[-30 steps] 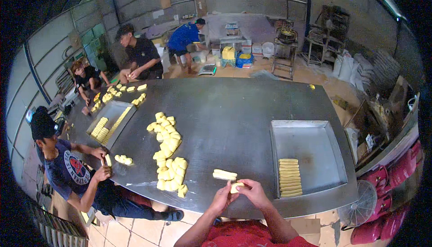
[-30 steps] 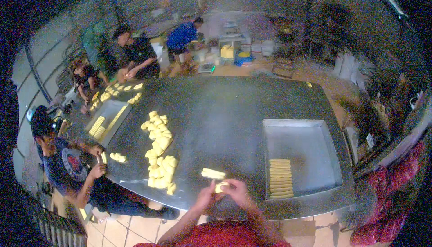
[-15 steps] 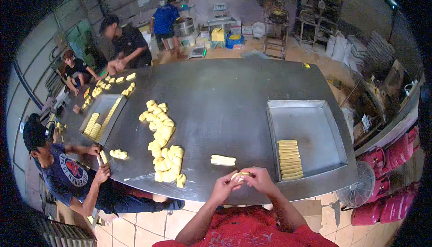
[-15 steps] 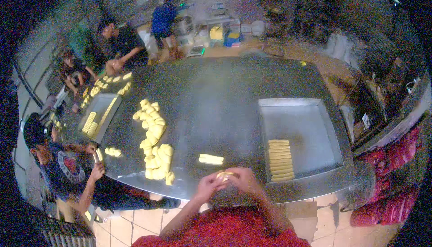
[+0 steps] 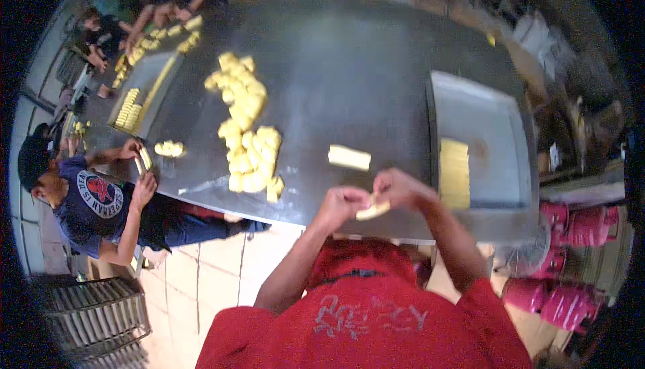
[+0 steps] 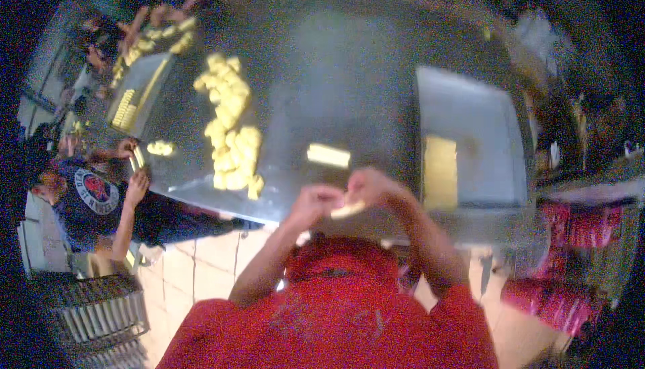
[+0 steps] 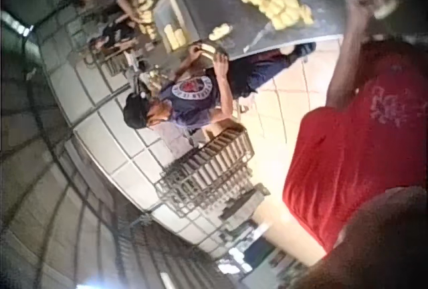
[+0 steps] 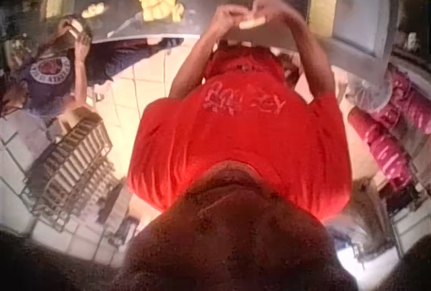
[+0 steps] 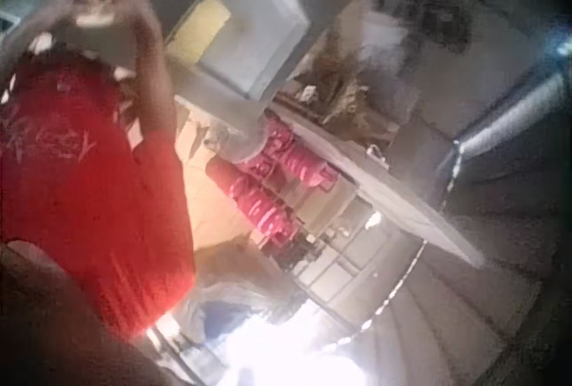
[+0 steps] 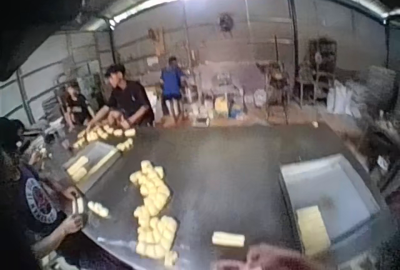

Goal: The person shapes dough pieces into rolls by hand on a metal table and arranges them into a metal baking tray.

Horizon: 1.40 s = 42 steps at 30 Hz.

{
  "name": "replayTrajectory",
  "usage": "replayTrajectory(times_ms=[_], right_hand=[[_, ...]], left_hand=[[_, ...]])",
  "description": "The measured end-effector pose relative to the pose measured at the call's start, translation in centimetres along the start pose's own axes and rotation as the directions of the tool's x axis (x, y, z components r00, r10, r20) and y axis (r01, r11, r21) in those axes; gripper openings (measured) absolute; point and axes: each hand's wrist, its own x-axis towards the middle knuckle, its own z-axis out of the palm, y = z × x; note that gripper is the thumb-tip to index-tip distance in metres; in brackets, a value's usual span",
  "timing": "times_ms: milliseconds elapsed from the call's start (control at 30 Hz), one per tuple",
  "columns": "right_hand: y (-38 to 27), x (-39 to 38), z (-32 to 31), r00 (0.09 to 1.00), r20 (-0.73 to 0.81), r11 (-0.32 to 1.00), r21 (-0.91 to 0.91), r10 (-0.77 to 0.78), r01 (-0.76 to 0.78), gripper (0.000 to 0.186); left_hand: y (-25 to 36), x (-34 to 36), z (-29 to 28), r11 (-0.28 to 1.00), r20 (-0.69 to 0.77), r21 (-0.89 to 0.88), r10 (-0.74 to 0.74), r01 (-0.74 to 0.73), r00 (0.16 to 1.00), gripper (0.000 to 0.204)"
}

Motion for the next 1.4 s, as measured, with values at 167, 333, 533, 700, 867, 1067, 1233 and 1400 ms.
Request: replayTrajectory(times_ms=[167,333,533,700,867,1067,1233,1400], right_hand=[[2.8,3.1,5.6,0.893,-0.442,0.698,-0.614,0.082,-0.368,0.057],[4.9,-0.1,3.0,0.871,-0.462,0.736,-0.647,-0.169,-0.201,0.047],[9.0,-1.7,5.0,0.899,-0.428,0.992,-0.118,-0.09,0.043,0.038],[5.6,0.7,5.3,0.881,-0.472,0.847,-0.45,0.045,-0.284,0.037],[5.9,0.1,3.7,0.925,-0.371,0.896,-0.381,0.076,-0.226,0.036],[7.7,-1.1,7.1,0.882,-0.361,0.826,-0.561,-0.301,0.052,0.036],[1.6,1.9,4.7,0.865,-0.434,0.72,-0.513,0.253,-0.468,0.058],[2.1,2.0,2.7,0.825,-0.517,0.602,-0.591,0.229,-0.537,0.097]], left_hand=[[-2.4,0.2,-0.8,0.725,-0.175,0.682,0.036,0.095,0.984,0.034],[-4.7,-0.2,-2.1,0.287,-0.121,0.957,0.528,-0.043,0.841,0.059],[-5.3,-0.6,-2.1,0.307,-0.116,0.95,0.509,-0.054,0.853,0.053],[-5.3,-0.4,-2.2,0.341,-0.116,0.938,0.488,-0.066,0.865,0.052],[-5.4,-0.1,-2.5,0.321,-0.108,0.945,0.502,-0.068,0.858,0.051],[-5.5,-0.2,-2.7,0.316,-0.11,0.946,0.534,-0.076,0.838,0.05],[-6.0,-0.4,-2.8,0.236,-0.077,0.969,0.556,-0.069,0.827,0.052],[-6.2,-0.1,-3.0,0.259,-0.053,0.957,0.605,-0.133,0.794,0.051]])
